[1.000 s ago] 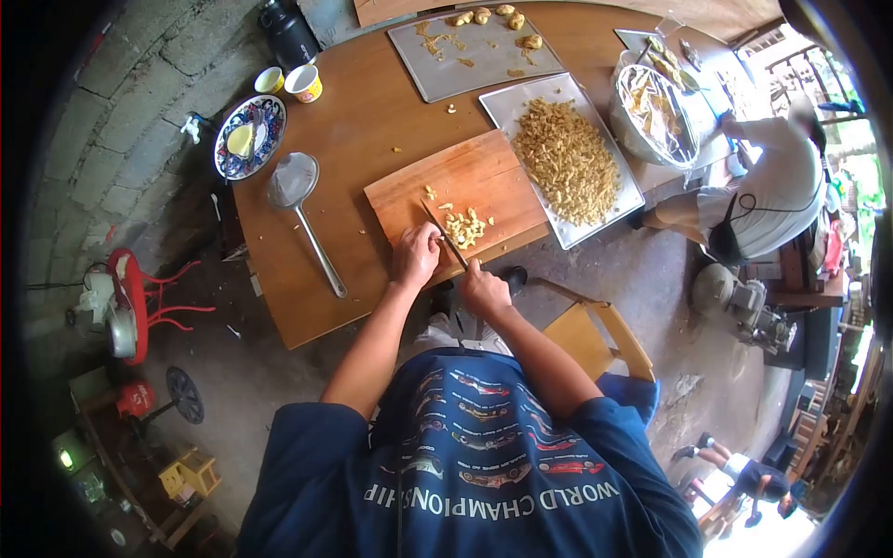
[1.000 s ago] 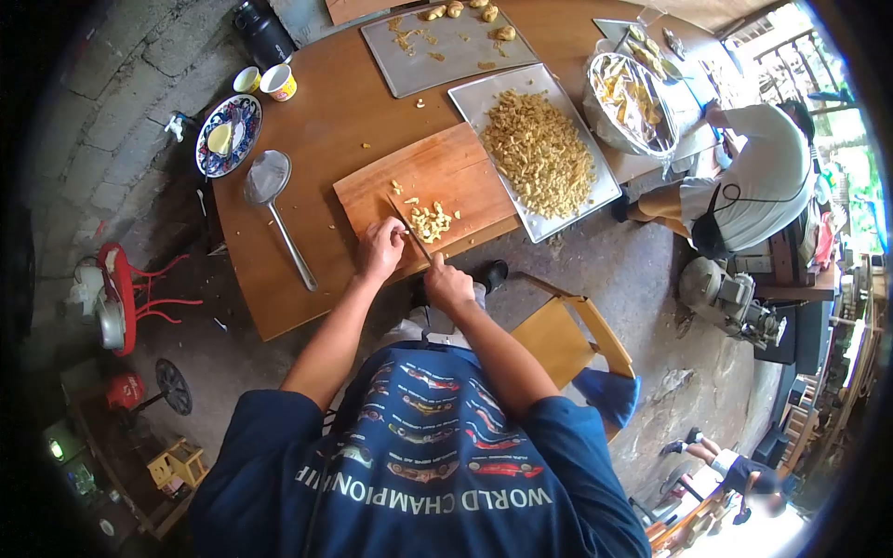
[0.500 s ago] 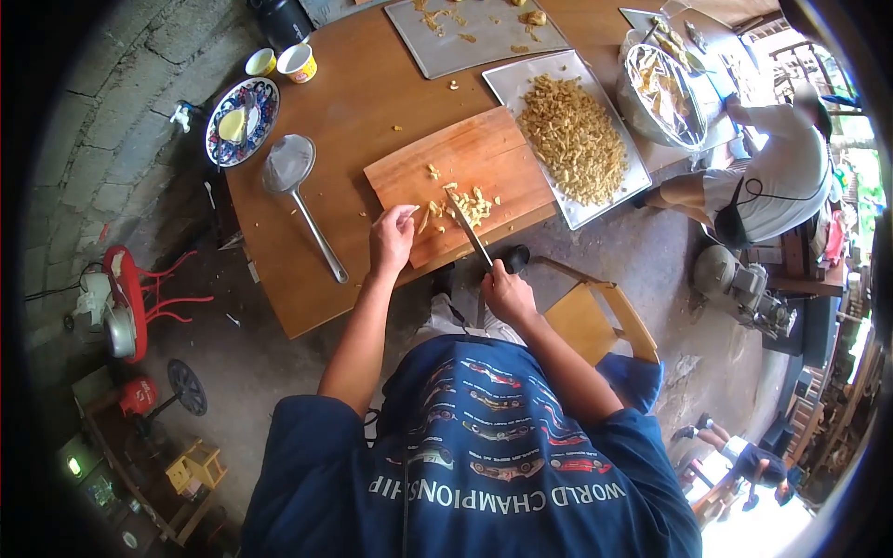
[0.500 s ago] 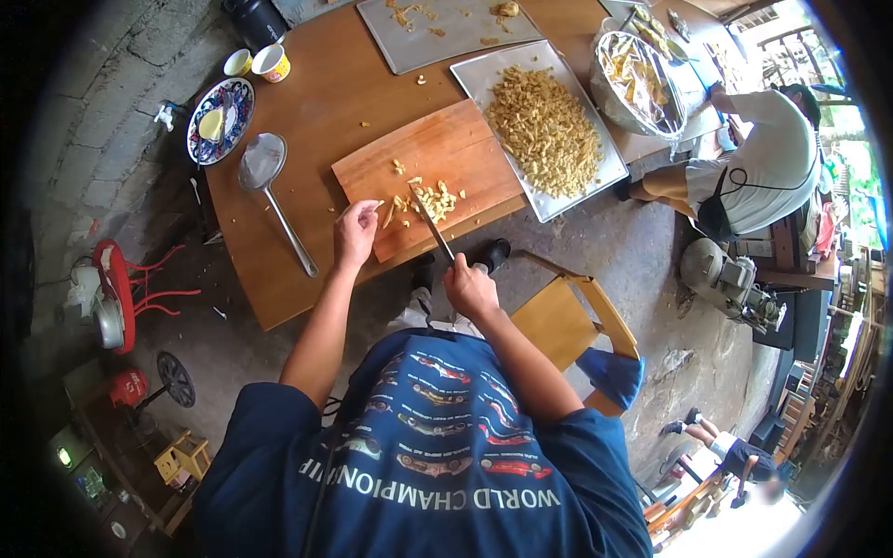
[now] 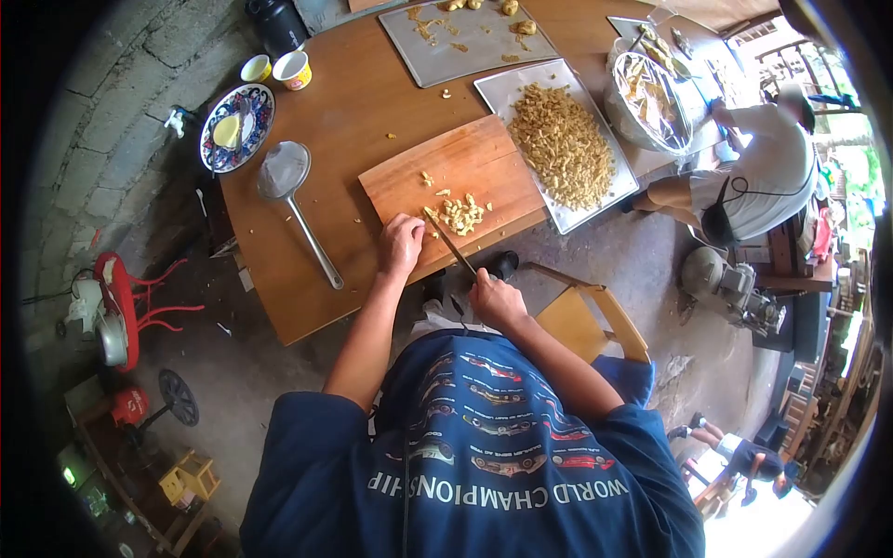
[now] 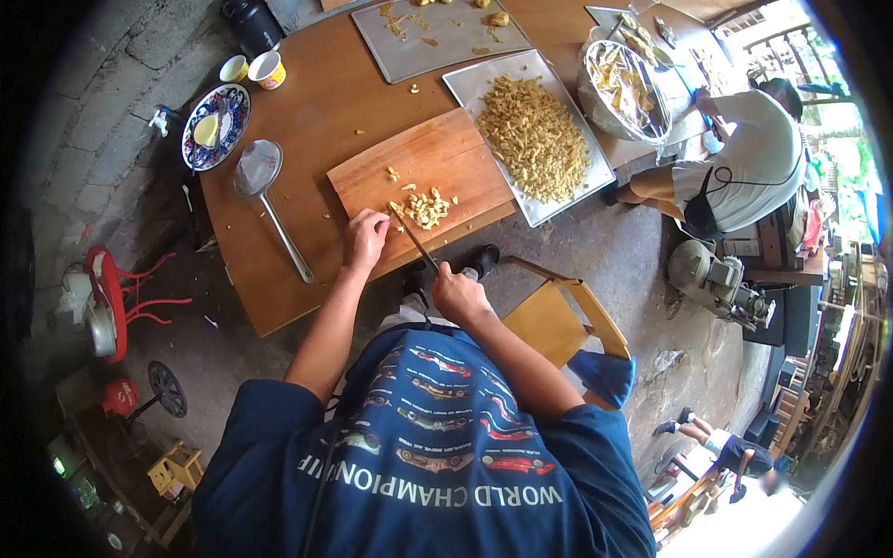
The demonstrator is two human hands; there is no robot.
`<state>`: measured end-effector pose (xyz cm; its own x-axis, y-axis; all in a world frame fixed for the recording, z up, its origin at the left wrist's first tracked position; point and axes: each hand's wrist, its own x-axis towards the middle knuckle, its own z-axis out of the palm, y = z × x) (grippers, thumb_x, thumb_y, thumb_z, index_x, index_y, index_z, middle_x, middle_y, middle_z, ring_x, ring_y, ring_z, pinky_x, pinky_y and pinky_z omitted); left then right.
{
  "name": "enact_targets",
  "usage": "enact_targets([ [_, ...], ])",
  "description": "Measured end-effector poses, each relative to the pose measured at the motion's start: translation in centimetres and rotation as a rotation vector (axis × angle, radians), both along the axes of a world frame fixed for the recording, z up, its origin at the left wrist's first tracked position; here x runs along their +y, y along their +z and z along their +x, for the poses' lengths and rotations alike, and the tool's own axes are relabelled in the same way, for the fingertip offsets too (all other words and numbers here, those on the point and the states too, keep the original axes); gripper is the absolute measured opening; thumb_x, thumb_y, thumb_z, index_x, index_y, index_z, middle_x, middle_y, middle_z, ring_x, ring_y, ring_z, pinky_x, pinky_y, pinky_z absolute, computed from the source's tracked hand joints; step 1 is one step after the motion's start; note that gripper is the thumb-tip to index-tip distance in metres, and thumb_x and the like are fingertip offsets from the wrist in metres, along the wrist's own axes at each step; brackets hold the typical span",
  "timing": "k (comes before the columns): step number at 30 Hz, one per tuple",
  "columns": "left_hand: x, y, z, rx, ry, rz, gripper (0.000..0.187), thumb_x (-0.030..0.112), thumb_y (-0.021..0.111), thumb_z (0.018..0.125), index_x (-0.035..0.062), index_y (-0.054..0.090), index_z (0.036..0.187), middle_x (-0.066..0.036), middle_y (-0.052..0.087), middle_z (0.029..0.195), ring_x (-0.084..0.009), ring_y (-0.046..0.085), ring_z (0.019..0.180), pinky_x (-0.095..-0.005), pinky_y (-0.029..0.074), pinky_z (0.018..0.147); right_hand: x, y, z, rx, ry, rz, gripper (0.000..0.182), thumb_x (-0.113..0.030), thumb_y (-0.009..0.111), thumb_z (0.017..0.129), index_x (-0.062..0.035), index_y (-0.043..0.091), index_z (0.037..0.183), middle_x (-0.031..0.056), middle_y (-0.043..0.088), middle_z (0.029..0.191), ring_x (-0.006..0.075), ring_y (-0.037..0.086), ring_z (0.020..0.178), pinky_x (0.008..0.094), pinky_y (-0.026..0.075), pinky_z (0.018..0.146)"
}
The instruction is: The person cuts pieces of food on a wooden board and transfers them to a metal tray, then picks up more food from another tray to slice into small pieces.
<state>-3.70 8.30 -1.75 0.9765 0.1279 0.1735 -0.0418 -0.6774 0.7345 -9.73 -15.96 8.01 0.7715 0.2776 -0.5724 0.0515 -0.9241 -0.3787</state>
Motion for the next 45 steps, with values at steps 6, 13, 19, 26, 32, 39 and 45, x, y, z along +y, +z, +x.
enact_targets([
  [6,0.1,0.3,-0.6,-0.059,-0.018,0.023,0.007,0.003,0.076,0.091,0.0029,0.078,0.098,-0.015,0.074,0.099,-0.0368,0.073,0.095,-0.0465,0.059,0.085,2.0,-2.0,2.3,-0.006,0.039,-0.044,0.031,-0.028,0.053,0.106,-0.0007,0.051,0.12,0.0318,0.078,0.097,0.0498,0.078,0.09,0.0611,0.061,0.08],
  [13,0.5,0.6,-0.5,-0.008,-0.006,0.016,0.003,0.002,0.074,0.091,0.0021,0.074,0.094,-0.016,0.074,0.097,-0.038,0.073,0.093,-0.0465,0.059,0.083,1.1,-0.1,1.3,-0.032,-0.007,-0.041,0.033,-0.032,0.055,0.107,-0.0019,0.051,0.121,0.03,0.078,0.094,0.0484,0.078,0.089,0.0611,0.062,0.078],
  [19,0.4,0.3,-0.4,-0.024,-0.001,0.012,0.004,0.001,0.074,0.09,0.0027,0.074,0.095,-0.016,0.073,0.096,-0.038,0.073,0.091,-0.0465,0.059,0.082,0.5,-1.7,-0.1,0.024,0.015,-0.019,0.029,-0.032,0.054,0.107,-0.0042,0.053,0.117,0.0306,0.076,0.101,0.0508,0.076,0.093,0.0627,0.06,0.08],
  [26,0.5,-0.4,-0.6,-0.036,0.015,0.063,0.005,0.002,0.076,0.088,0.0025,0.074,0.093,-0.016,0.072,0.092,-0.0375,0.073,0.088,-0.0466,0.059,0.079,1.5,-2.4,1.6,-0.125,0.048,-0.003,0.028,-0.028,0.052,0.107,-0.0025,0.054,0.118,0.0274,0.078,0.089,0.0477,0.078,0.083,0.0606,0.061,0.072],
  [32,0.6,-1.0,-0.6,-0.044,0.036,0.042,0.004,0.003,0.077,0.089,0.0023,0.074,0.089,-0.015,0.074,0.088,-0.0345,0.074,0.082,-0.045,0.06,0.075,-0.1,0.5,-1.2,-0.058,0.077,-0.004,0.03,-0.028,0.052,0.107,-0.0014,0.051,0.12,0.0281,0.078,0.088,0.0476,0.078,0.083,0.0612,0.061,0.073],
  [39,0.7,-0.6,-0.4,0.052,0.015,0.018,0.005,0.004,0.076,0.089,0.0042,0.072,0.092,-0.015,0.074,0.091,-0.037,0.073,0.085,-0.0476,0.06,0.078,1.6,-1.1,0.2,-0.005,0.062,-0.037,0.03,-0.025,0.052,0.106,-0.0005,0.051,0.122,0.0283,0.079,0.098,0.0462,0.079,0.091,0.0601,0.062,0.078],
  [45,0.0,-0.4,0.5,0.104,0.059,-0.128,0.009,0.0,0.075,0.091,0.0032,0.074,0.099,-0.017,0.079,0.096,-0.0309,0.078,0.089,-0.0408,0.063,0.08,1.1,-2.3,1.4,-0.11,0.027,0.019,0.03,-0.027,0.054,0.104,-0.0035,0.055,0.123,0.0283,0.079,0.099,0.0484,0.078,0.091,0.062,0.061,0.078],
])
